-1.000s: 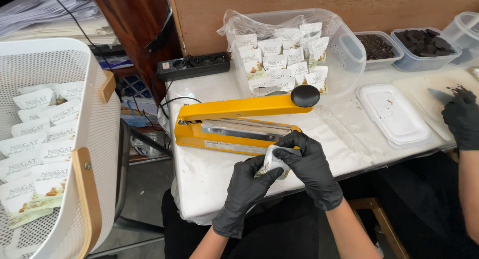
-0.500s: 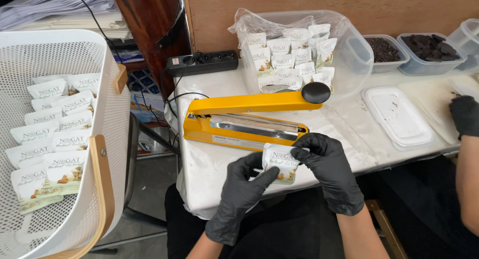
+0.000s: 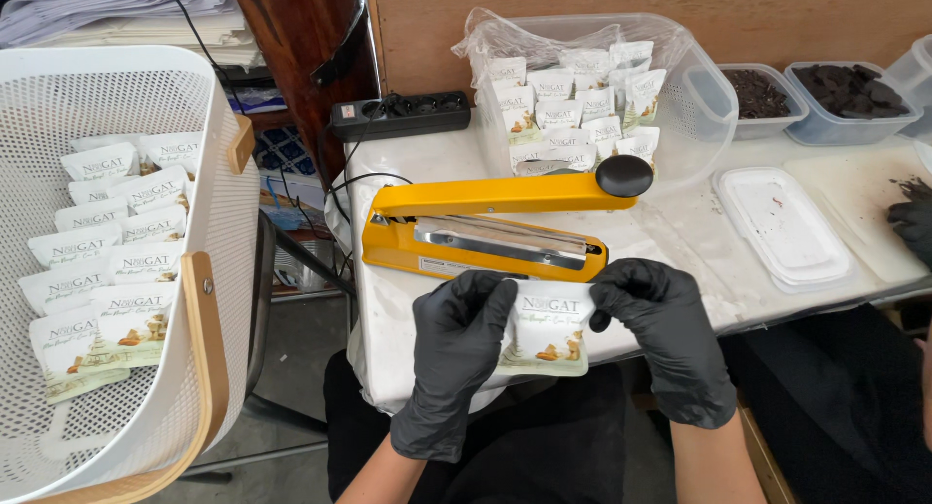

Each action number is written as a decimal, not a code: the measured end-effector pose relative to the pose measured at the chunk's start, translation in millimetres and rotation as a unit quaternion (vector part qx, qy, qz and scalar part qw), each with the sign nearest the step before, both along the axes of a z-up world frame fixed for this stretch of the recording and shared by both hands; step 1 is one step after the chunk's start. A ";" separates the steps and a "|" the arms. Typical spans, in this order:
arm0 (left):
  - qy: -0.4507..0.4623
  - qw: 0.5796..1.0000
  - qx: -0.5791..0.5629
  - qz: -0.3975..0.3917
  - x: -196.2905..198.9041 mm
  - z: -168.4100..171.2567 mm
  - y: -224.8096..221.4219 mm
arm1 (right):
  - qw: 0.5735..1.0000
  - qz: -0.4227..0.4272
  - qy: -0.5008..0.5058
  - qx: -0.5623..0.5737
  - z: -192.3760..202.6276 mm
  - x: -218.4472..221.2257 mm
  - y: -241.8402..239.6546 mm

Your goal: The person seals small food packets using a yellow heat-sealing machine and places the sealed packets into a white basket.

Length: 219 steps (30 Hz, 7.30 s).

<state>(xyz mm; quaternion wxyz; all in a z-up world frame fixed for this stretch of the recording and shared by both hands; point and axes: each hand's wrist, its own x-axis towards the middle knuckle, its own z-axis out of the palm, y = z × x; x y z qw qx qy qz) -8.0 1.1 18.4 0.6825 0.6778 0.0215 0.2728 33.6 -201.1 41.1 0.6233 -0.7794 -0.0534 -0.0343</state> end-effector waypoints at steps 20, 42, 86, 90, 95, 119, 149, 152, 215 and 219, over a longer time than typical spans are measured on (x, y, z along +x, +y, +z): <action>0.018 0.996 0.019 -0.082 -23.9 23.9 26.5 | 0.991 0.012 -0.033 0.132 -9.5 -15.1 36.7; -0.104 0.946 0.137 -0.276 10.0 -7.1 54.6 | 0.975 0.218 0.035 0.023 -1.4 12.3 49.7; -0.298 0.893 0.185 -0.281 29.7 -12.8 53.7 | 0.835 0.272 -0.364 -0.310 51.9 -18.2 24.2; -0.299 0.891 0.202 -0.277 30.5 -14.2 54.5 | 0.838 0.255 -0.366 -0.315 48.2 -17.3 26.2; -0.298 0.888 0.220 -0.271 31.7 -22.3 55.4 | 0.830 0.243 -0.408 -0.294 52.5 -20.9 42.8; -0.128 0.988 0.077 -0.038 -8.7 -6.5 98.1 | 0.926 0.158 -0.279 -0.199 -2.8 4.4 118.0; 0.461 0.765 0.444 -0.068 -21.0 16.0 439.9 | 0.629 0.529 -0.155 -0.548 45.2 26.0 492.9; 0.491 0.733 0.451 -0.133 7.6 -17.7 436.0 | 0.545 0.566 -0.134 -0.603 23.2 31.6 501.8; -0.013 0.694 0.720 -0.004 9.5 68.3 346.0 | 0.709 0.464 -0.463 -0.259 91.7 21.4 324.5; 0.001 0.631 0.774 0.058 29.9 103.5 266.5 | 0.764 0.350 -0.454 -0.298 90.7 4.9 224.8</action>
